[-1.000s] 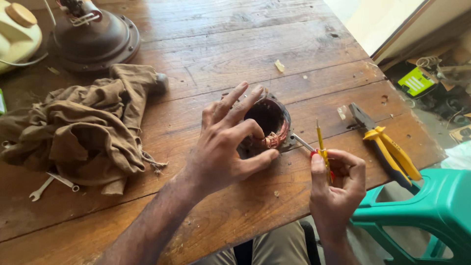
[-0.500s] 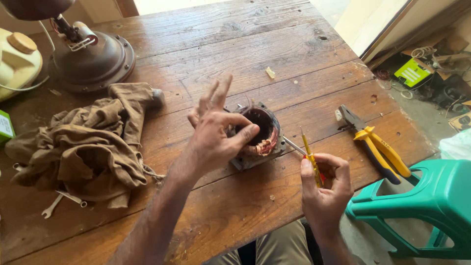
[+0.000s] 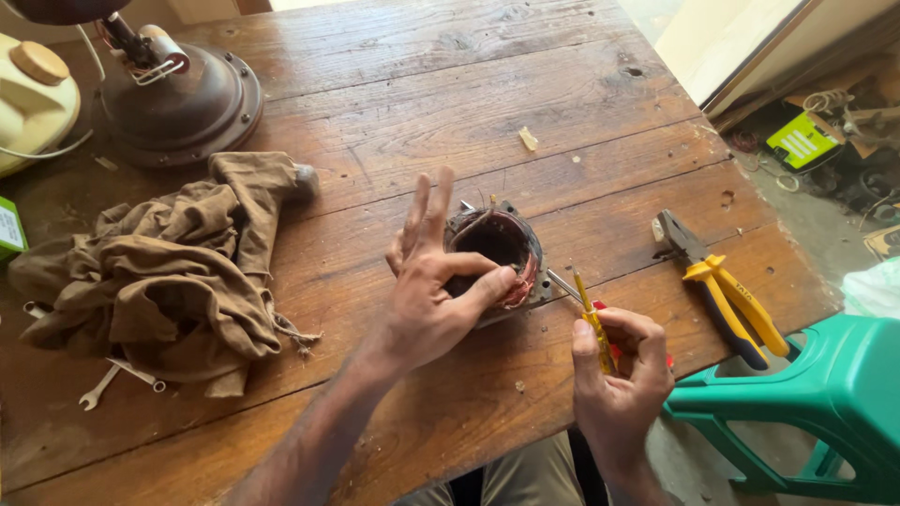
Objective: The person sits at a wooden workbench removing burnt copper windings from an electric motor stator. They pull wire out by hand, use a yellow screwdriver to pry and hook the windings, and use pliers to grip and extract remaining wire pieces from the housing.
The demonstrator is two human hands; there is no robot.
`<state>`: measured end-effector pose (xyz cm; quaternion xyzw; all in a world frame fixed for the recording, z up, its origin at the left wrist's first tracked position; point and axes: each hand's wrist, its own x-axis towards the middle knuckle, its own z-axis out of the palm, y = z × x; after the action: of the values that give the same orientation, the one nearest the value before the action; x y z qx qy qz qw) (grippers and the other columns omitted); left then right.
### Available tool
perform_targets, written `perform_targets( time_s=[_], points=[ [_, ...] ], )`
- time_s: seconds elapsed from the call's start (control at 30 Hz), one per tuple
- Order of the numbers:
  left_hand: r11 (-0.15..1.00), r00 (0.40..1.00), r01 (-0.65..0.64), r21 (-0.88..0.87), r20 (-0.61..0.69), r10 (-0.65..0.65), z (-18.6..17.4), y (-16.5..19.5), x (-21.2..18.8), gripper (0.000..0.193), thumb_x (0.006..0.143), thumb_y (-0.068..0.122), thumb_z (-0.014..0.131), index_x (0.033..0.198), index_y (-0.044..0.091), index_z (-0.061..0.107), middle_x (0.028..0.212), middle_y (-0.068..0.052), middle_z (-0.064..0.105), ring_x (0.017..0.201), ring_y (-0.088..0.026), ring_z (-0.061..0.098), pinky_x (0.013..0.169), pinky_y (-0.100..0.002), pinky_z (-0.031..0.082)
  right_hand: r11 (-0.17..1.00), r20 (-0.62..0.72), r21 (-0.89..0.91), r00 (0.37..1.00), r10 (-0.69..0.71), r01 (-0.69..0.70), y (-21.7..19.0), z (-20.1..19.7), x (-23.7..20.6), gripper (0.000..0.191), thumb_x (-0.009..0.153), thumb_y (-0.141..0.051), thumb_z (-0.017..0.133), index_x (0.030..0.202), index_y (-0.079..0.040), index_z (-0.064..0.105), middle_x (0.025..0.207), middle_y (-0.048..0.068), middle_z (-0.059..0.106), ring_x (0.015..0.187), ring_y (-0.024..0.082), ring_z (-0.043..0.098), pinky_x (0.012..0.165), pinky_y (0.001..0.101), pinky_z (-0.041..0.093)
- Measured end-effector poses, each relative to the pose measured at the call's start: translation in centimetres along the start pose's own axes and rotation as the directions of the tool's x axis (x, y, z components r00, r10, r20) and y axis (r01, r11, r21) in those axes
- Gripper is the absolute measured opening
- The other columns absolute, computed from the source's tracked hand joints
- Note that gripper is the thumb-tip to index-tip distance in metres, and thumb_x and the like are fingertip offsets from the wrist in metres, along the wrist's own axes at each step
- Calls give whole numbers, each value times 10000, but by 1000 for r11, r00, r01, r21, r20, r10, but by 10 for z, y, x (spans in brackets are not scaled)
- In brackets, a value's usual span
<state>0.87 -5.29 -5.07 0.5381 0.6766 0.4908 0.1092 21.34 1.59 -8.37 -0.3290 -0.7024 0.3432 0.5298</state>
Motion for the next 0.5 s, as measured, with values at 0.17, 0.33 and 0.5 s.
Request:
perform_targets(
  time_s=[0.17,0.33,0.5],
  points=[
    [999,989,-37,-33,-143,32,10,3,-1,205,870,293,763,835,110,849,1748,-175,24,1603,-420,-124,1270,-677,-17,1000,1,-14,1000,2,-2,-1,-2,0,196,974,-50,725,1122,-1,606,1067,69,665,954,97,644,881,231,538],
    [976,983,166,-144,-48,-174,7,8,1,210,851,299,751,828,108,834,1585,-157,418,1525,-378,235,1089,-526,418,1000,16,-28,1000,-9,10,-2,-3,2,196,964,-49,729,1109,-6,605,1073,72,662,945,99,646,866,231,543],
    [991,989,130,-31,-70,-132,3,14,8,178,834,200,761,769,65,857,1467,-183,541,1422,-363,353,1102,-526,439,999,35,-43,999,-25,26,-2,-2,4,199,957,-49,730,1102,-4,602,1070,79,665,935,104,646,860,236,542]
  ],
)
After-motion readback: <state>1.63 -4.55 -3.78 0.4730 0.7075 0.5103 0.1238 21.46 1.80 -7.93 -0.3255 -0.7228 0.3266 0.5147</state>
